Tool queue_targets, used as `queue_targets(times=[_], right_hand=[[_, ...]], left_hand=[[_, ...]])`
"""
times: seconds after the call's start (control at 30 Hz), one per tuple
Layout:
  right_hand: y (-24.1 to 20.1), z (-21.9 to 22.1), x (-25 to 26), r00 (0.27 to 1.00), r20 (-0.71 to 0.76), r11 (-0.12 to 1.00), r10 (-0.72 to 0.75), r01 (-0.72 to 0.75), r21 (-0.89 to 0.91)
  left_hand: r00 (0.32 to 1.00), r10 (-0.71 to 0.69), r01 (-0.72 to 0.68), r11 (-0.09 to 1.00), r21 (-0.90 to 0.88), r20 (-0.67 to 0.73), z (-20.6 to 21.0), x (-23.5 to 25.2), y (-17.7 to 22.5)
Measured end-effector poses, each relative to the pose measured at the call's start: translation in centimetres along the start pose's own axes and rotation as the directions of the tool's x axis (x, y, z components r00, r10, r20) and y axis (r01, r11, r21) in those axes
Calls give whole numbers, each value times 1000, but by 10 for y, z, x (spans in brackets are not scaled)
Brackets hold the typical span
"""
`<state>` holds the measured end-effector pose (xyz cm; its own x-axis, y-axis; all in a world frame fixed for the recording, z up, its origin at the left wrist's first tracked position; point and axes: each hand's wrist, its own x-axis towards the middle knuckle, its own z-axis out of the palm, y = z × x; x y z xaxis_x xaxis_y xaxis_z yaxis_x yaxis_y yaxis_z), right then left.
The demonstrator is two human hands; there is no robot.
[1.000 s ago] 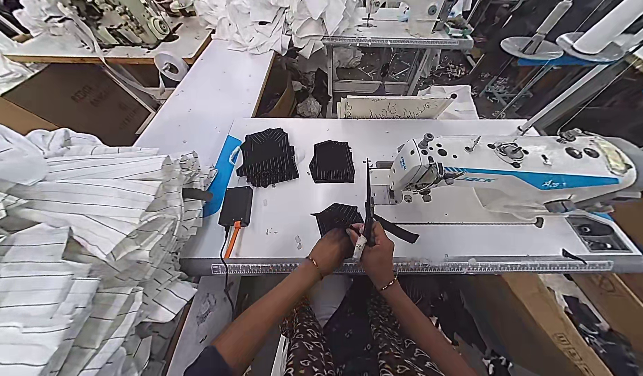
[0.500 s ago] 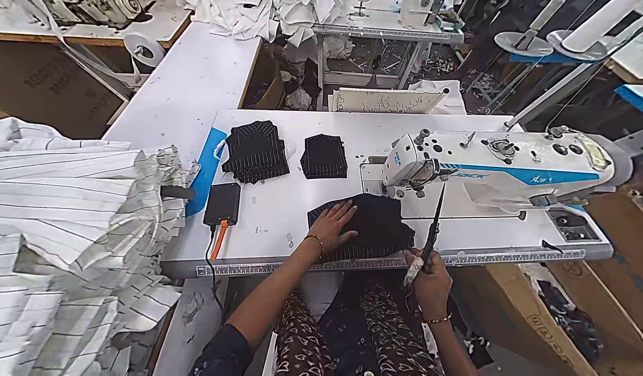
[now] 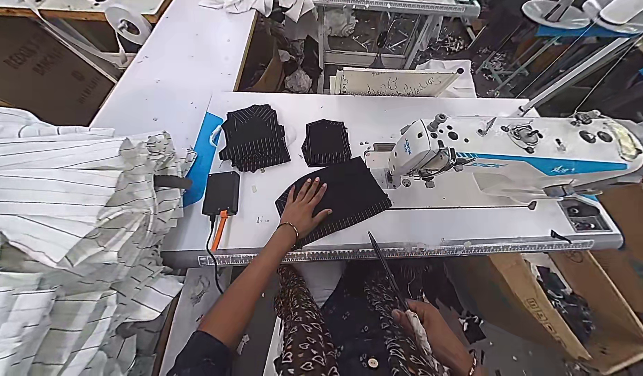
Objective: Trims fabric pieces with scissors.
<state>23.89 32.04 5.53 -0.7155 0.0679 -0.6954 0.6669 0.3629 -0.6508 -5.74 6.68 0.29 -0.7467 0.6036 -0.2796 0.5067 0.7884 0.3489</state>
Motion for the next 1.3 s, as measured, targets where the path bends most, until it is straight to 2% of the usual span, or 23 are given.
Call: queue_targets(times=[0.17, 0.4, 0.8, 0.93, 1.03, 1.1, 1.17, 1.3], right_hand=[[-25, 5, 30, 993, 119, 987, 6, 14, -162], [-52, 16, 54, 982, 190, 981, 8, 29, -191], [-49, 30, 48, 996, 86, 986, -20, 34, -160], [-42, 37, 48, 996, 69, 997, -56, 60, -55], [-37, 43, 52, 995, 90, 993, -35, 24, 116], [-39, 43, 58, 992, 123, 986, -20, -1, 165], [-47, 40, 62, 990, 138, 994, -21, 5, 114], [-49, 41, 63, 995, 79, 998, -54, 51, 32]], left_hand=[[1000, -7, 7, 1000, 9, 25, 1, -4, 8], [996, -4, 0, 999, 42, 87, 0, -7, 13], [995, 14, -17, 999, 39, 95, 1, -8, 14], [994, 11, -15, 999, 44, 104, 0, -9, 15], [994, 23, -28, 999, 42, 103, -1, -10, 17], [994, 40, -44, 998, 42, 101, 0, -12, 20], [994, 57, -59, 998, 22, 89, 4, -14, 23], [993, 56, -57, 998, 13, 107, 5, -17, 25]])
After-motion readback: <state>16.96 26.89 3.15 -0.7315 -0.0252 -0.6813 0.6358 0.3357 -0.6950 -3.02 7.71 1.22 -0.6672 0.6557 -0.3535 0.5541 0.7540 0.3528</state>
